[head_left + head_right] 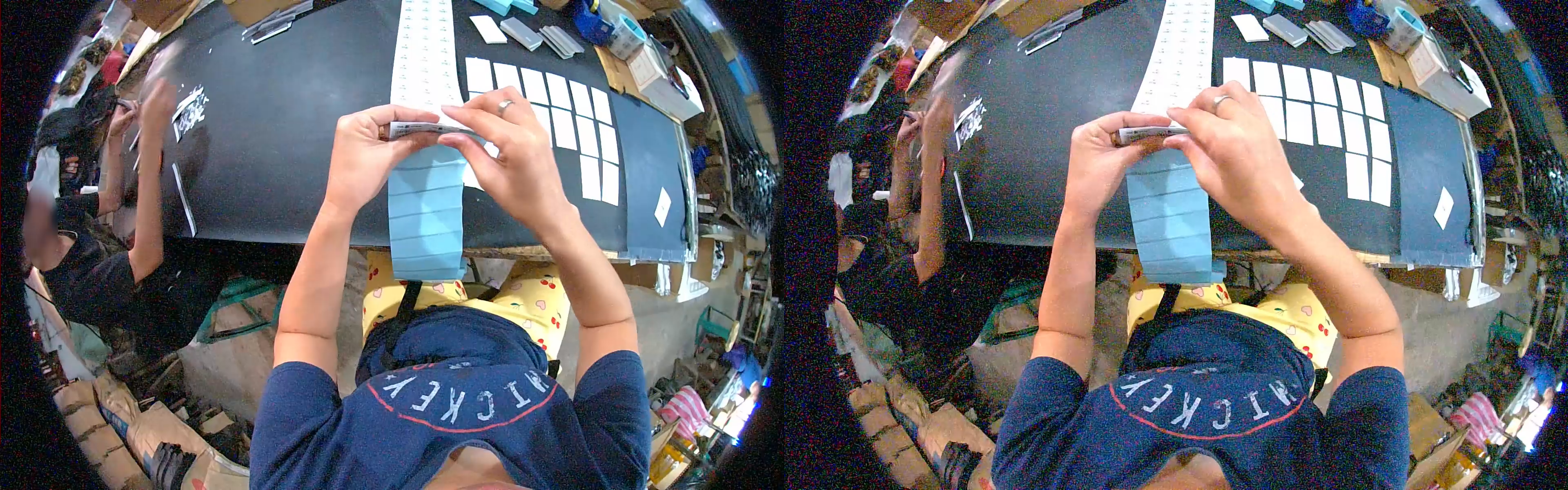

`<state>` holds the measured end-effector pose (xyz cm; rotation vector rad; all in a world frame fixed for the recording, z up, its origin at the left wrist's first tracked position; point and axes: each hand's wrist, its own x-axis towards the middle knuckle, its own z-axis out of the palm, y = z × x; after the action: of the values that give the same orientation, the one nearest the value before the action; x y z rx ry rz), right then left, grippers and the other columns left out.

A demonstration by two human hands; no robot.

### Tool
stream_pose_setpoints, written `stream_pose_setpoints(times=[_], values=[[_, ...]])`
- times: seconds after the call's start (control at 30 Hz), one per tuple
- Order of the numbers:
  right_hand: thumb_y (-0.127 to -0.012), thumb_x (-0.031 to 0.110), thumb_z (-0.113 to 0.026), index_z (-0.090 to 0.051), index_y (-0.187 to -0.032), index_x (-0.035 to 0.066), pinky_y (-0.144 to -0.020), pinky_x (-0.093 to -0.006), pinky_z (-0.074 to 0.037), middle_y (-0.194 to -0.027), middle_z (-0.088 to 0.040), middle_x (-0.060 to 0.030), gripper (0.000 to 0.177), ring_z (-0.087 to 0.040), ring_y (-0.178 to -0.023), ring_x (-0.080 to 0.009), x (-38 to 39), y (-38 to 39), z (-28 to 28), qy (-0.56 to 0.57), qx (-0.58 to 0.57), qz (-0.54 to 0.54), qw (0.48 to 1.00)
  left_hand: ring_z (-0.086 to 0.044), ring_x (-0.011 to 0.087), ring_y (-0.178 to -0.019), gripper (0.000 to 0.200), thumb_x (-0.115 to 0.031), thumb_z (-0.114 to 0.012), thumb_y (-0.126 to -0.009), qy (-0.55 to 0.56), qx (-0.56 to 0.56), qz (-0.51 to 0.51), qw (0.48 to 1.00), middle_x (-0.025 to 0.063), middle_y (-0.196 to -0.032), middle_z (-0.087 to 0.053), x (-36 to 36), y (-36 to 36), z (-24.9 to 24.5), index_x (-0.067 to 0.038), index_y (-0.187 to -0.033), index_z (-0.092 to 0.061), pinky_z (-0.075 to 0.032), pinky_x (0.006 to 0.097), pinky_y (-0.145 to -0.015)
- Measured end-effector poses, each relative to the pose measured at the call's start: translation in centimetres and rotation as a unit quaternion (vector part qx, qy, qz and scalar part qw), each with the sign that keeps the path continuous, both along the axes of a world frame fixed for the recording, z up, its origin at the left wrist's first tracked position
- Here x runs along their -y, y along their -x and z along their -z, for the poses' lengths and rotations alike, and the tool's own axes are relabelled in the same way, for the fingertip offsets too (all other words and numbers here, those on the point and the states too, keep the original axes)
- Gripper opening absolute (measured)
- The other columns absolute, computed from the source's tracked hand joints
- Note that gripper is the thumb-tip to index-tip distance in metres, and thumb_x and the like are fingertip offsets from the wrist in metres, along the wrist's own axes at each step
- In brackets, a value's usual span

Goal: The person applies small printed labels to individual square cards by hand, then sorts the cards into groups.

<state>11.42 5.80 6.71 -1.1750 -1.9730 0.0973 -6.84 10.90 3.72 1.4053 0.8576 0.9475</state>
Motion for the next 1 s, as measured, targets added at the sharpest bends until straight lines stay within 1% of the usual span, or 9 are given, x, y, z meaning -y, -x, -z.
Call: stream_pose_setpoints(times=[0.1, 0.33, 0.47, 0.53, 0.63, 0.77, 0.83, 0.87, 1.0], values=[[-0.073, 0.002, -0.068, -0.067, -0.087, 0.004, -0.077, -0.0386, -0.044, -0.082, -0.06, -0.0086, 0.014, -0.053, -0.085, -0.0275, -0.5, 1.1, 0.5, -0.02, 0.0, 0.013, 1.0, -0.063, 0.0064, -0.079, 0.019, 0.0, -0.074, -0.078, -0.016, -0.005, -0.006, 1.0, 0.004, -0.09, -0.071, -0.1, -0.2, -0.1, 0.0, -0.097, -0.071, -0.051, 0.0201, -0.069], [-0.071, 0.0, -0.066, -0.067, -0.087, 0.003, -0.077, -0.0377, -0.044, -0.083, -0.059, -0.0087, 0.017, -0.053, -0.085, -0.0275, -0.8, 1.1, 1.1, -0.051, 0.015, 0.02, 0.998, -0.061, 0.0047, -0.077, 0.018, -0.004, -0.074, -0.078, -0.054, -0.067, -0.02, 0.996, 0.0026, -0.087, -0.071, 0.0, -0.4, -0.5, 0.0, -0.096, -0.071, -0.051, 0.0195, -0.068], [-0.066, 0.0, -0.065, -0.066, -0.088, 0.002, -0.076, -0.0384, -0.043, -0.083, -0.059, -0.0083, 0.022, -0.053, -0.085, -0.0271, -0.5, 1.1, 1.6, -0.097, 0.055, 0.03, 0.993, -0.061, 0.0044, -0.076, 0.018, -0.004, -0.074, -0.078, -0.046, -0.067, -0.02, 0.996, 0.0021, -0.085, -0.07, -0.1, -0.4, -0.6, -0.001, -0.095, -0.072, -0.05, 0.0194, -0.067], [-0.064, 0.0, -0.064, -0.066, -0.088, 0.002, -0.076, -0.0387, -0.043, -0.083, -0.059, -0.0082, 0.024, -0.053, -0.085, -0.0269, -0.5, 1.0, 1.9, -0.117, 0.065, 0.03, 0.991, -0.065, 0.0083, -0.076, 0.019, -0.003, -0.072, -0.079, -0.042, -0.101, -0.025, 0.994, 0.0086, -0.086, -0.072, -0.1, -0.5, -0.7, 0.001, -0.098, -0.071, -0.053, 0.0212, -0.067], [-0.063, 0.001, -0.065, -0.066, -0.089, 0.002, -0.076, -0.0392, -0.043, -0.083, -0.058, -0.0079, 0.027, -0.053, -0.085, -0.0266, -0.4, 0.8, 2.1, -0.136, 0.074, 0.023, 0.988, -0.065, 0.0083, -0.076, 0.02, -0.005, -0.073, -0.079, -0.061, -0.113, -0.027, 0.991, 0.0087, -0.086, -0.072, 0.0, -0.6, -0.7, 0.0, -0.099, -0.071, -0.053, 0.0212, -0.067], [-0.063, 0.0, -0.065, -0.066, -0.09, 0.002, -0.076, -0.0388, -0.043, -0.084, -0.058, -0.0079, 0.027, -0.053, -0.085, -0.0268, -0.6, 0.6, 2.0, -0.132, 0.068, 0.011, 0.989, -0.064, 0.0081, -0.078, 0.024, -0.006, -0.074, -0.079, -0.08, -0.08, -0.004, 0.994, 0.0082, -0.089, -0.071, -0.2, -0.2, -0.6, -0.001, -0.102, -0.07, -0.053, 0.0212, -0.068], [-0.063, 0.0, -0.065, -0.066, -0.091, 0.003, -0.076, -0.0387, -0.043, -0.084, -0.058, -0.0078, 0.028, -0.053, -0.085, -0.0268, -0.6, 0.5, 1.9, -0.127, 0.06, 0.009, 0.99, -0.062, 0.0065, -0.08, 0.025, -0.006, -0.072, -0.081, -0.011, -0.062, 0.043, 0.997, 0.0041, -0.091, -0.07, -0.3, 0.1, -1.2, 0.0, -0.105, -0.069, -0.051, 0.0206, -0.072], [-0.063, 0.0, -0.065, -0.066, -0.091, 0.003, -0.076, -0.0386, -0.042, -0.085, -0.058, -0.0078, 0.028, -0.053, -0.085, -0.0268, -0.7, 0.4, 1.8, -0.121, 0.054, 0.007, 0.991, -0.062, 0.0065, -0.08, 0.025, -0.006, -0.072, -0.081, -0.012, -0.062, 0.044, 0.997, 0.0041, -0.091, -0.07, -0.4, 0.2, -1.2, 0.0, -0.105, -0.069, -0.051, 0.0206, -0.072], [-0.064, 0.0, -0.065, -0.067, -0.093, 0.003, -0.076, -0.0382, -0.042, -0.085, -0.057, -0.0077, 0.029, -0.052, -0.085, -0.027, -0.7, 0.3, 1.7, -0.118, 0.044, 0.005, 0.992, -0.063, 0.0081, -0.085, 0.022, -0.011, -0.065, -0.089, -0.002, -0.012, 0.07, 0.997, 0.0059, -0.096, -0.07, -0.9, 0.3, -0.4, 0.002, -0.107, -0.067, -0.05, 0.021, -0.077]])
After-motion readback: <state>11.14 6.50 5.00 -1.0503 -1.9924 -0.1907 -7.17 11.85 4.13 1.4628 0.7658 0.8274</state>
